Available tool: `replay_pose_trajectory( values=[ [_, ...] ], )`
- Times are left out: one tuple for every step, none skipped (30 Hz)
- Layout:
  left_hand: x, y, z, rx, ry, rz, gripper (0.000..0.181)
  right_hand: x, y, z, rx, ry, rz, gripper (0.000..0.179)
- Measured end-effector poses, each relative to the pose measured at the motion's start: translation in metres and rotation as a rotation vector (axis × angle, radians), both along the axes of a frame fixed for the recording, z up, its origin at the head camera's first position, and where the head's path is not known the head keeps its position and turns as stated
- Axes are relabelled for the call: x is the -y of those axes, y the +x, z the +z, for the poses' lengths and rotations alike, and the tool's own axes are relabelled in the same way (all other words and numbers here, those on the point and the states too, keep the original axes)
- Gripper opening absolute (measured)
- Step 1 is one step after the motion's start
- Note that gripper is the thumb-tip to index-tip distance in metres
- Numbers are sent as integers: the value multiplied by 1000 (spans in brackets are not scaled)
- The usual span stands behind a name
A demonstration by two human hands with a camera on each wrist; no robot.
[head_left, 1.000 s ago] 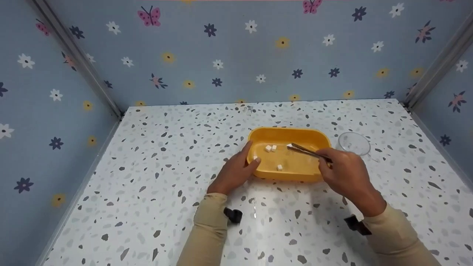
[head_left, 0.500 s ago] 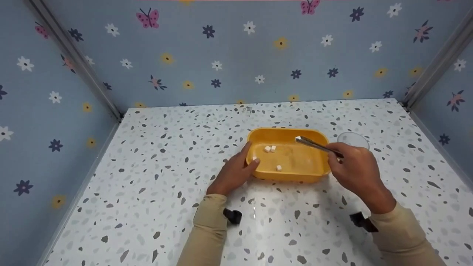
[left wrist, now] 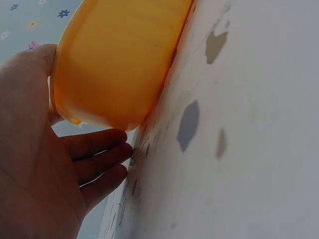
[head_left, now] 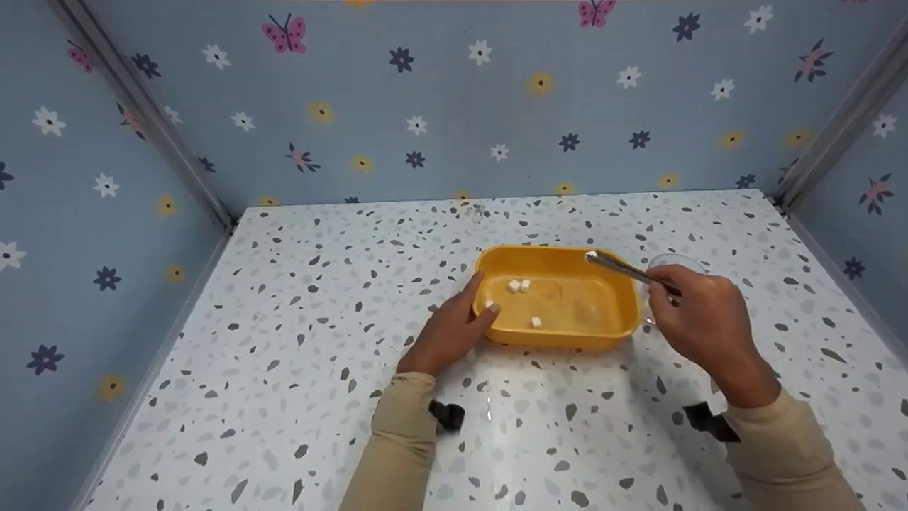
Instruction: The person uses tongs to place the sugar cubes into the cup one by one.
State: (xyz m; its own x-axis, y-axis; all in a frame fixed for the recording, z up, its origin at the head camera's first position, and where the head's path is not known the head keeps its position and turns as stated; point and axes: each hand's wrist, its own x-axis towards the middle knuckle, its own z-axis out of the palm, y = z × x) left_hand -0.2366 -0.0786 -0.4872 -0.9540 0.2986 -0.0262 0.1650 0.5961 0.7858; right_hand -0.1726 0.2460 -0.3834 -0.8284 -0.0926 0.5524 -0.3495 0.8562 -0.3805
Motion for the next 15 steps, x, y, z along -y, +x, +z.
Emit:
replay_pose_trajectory(
  values=[
    [0, 0, 0, 2, -2, 0, 76, -1, 0, 1, 0, -1, -5, 17],
    [0, 0, 0, 5, -3, 0, 77, -2, 0, 1, -2, -2, -10, 17],
    [0, 0, 0, 8, -3, -1, 77, -3, 0, 2, -5, -2, -14, 17],
    [0, 0, 0, 10, -3, -1, 76, -4, 0, 3, -7, -3, -19, 17],
    [0, -1, 0, 10, -5, -1, 76, -5, 0, 4, -6, -5, -24, 17],
    [0, -1, 0, 9, -8, -1, 76, -6, 0, 4, -6, -6, -28, 17],
    [0, -1, 0, 6, -10, -1, 76, -7, 0, 5, -7, -3, -31, 17],
    [0, -1, 0, 3, -12, -1, 76, -7, 1, 6, -9, -1, -34, 17],
    [0, -1, 0, 0, -14, -1, 76, -8, 1, 6, -8, 0, -36, 17],
    [0, -1, 0, 0, -16, -2, 75, -9, 1, 6, -7, -3, -40, 18],
    [0, 0, 1, -1, -17, -2, 75, -9, 1, 7, -3, -6, -46, 18],
    [0, 0, 1, 1, -16, -2, 75, -10, 1, 7, -4, -8, -49, 18],
    [0, 0, 1, 2, -15, -2, 75, -11, 2, 7, -5, -10, -53, 18],
    [0, 0, 1, 3, -14, -4, 75, -12, 2, 8, -2, -14, -59, 18],
    [0, 0, 1, 2, -12, -5, 75, -13, 2, 8, -3, -18, -63, 18]
  ],
)
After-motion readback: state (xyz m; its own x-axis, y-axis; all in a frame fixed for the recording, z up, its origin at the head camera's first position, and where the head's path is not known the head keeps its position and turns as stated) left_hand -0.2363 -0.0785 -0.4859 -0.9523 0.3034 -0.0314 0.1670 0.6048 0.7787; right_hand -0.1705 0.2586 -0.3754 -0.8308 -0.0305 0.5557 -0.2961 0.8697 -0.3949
